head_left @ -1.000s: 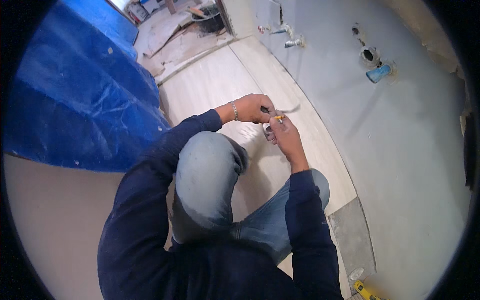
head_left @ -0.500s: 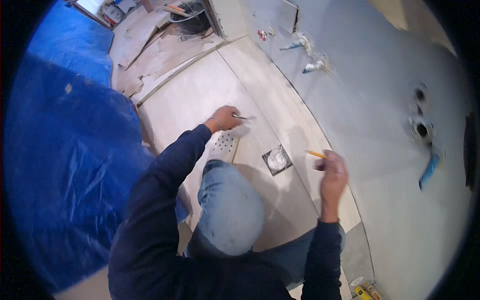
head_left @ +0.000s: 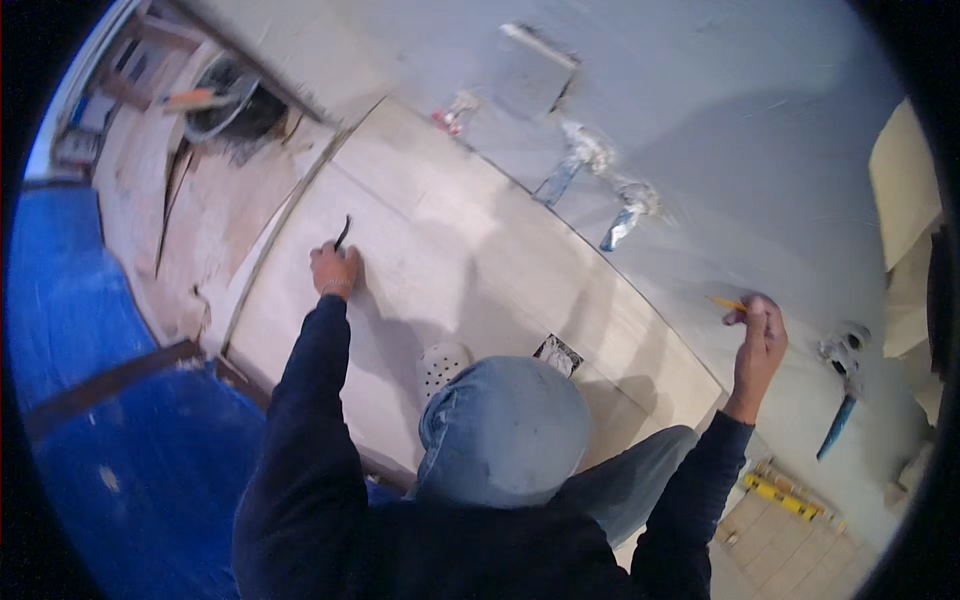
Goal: The person carries a large floor tile into a bathroom, kneels, and positions it on the floor. They then use a pencil to mark the tile around exposed plumbing pipes and a floor drain to prepare for cutting.
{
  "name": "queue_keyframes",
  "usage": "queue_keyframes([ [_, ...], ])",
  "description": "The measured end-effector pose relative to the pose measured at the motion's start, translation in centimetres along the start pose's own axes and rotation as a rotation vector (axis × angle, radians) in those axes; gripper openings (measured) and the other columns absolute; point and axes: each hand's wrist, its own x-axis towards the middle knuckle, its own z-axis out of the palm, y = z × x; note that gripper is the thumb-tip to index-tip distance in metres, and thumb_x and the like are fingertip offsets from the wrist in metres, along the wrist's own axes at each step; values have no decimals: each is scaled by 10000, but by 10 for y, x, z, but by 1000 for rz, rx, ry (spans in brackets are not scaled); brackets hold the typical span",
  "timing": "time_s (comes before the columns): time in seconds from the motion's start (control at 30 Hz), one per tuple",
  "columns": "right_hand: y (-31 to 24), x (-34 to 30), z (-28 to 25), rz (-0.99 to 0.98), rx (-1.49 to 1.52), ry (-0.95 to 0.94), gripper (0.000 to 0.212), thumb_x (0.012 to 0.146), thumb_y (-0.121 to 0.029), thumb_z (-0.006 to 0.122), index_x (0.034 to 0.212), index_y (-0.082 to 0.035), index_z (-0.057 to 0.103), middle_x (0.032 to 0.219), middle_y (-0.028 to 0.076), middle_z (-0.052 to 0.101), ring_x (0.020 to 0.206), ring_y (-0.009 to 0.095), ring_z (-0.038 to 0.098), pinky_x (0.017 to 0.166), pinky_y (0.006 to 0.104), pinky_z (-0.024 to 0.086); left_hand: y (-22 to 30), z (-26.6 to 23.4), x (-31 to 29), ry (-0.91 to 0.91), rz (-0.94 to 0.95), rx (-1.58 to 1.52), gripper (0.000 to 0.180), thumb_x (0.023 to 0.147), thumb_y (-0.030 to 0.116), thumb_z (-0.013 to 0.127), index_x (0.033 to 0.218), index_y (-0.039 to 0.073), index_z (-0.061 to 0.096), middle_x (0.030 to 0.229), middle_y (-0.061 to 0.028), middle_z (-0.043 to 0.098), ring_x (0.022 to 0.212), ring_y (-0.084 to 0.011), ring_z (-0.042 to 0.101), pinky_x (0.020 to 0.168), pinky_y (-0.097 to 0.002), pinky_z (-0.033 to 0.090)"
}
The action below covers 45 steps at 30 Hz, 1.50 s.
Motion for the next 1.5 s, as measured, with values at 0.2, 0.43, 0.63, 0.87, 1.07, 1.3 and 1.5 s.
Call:
queue_keyframes([
  [0.2,1,-3,-11,116,-47,-7,284,939,-232,618,953,51,642,843,102,639,715,169,622,719,299,489,58,-19,-5,-135,169,266,717,755,508,694,1288,68,499,1287,-191,474,1208,-371,455,973,-504,413],
  [0.43,27,-3,-28,164,-125,-17,272,896,-218,658,919,52,685,808,101,670,760,176,627,783,304,481,98,20,28,-465,347,226,1254,607,754,698,1454,-37,217,1476,-297,266,1373,-456,249,1099,-571,219],
  [0.63,-4,6,-3,209,-151,-29,296,878,-224,651,921,67,692,799,106,692,804,197,643,836,326,485,134,10,13,-525,177,426,1404,564,785,706,1478,-61,58,1472,-396,125,1389,-524,132,1088,-641,130],
  [0.87,31,5,-22,148,-154,59,268,865,-179,691,947,76,691,821,145,701,816,204,663,827,325,515,150,10,12,-520,67,407,1432,539,722,767,1479,-45,5,1481,-392,84,1404,-514,86,1107,-631,87],
  [1.07,51,-7,-19,223,-269,92,234,862,-159,702,972,48,700,877,118,706,840,173,655,815,290,504,147,14,19,-567,97,491,1416,554,698,776,1485,-32,-3,1504,-364,63,1418,-498,39,1109,-626,120],
  [1.3,33,-39,-7,383,-298,115,235,849,-229,652,920,-7,678,852,111,690,803,238,640,736,339,499,156,10,16,-556,138,605,1404,574,714,747,1474,-85,23,1572,-205,70,1413,-513,9,1070,-700,94],
  [1.5,35,-124,-16,741,-235,319,230,857,-179,600,893,30,688,760,85,687,659,146,614,601,276,485,146,16,19,-577,95,516,1424,561,718,754,1473,-84,10,1564,-231,77,1416,-507,4,1069,-701,87],
])
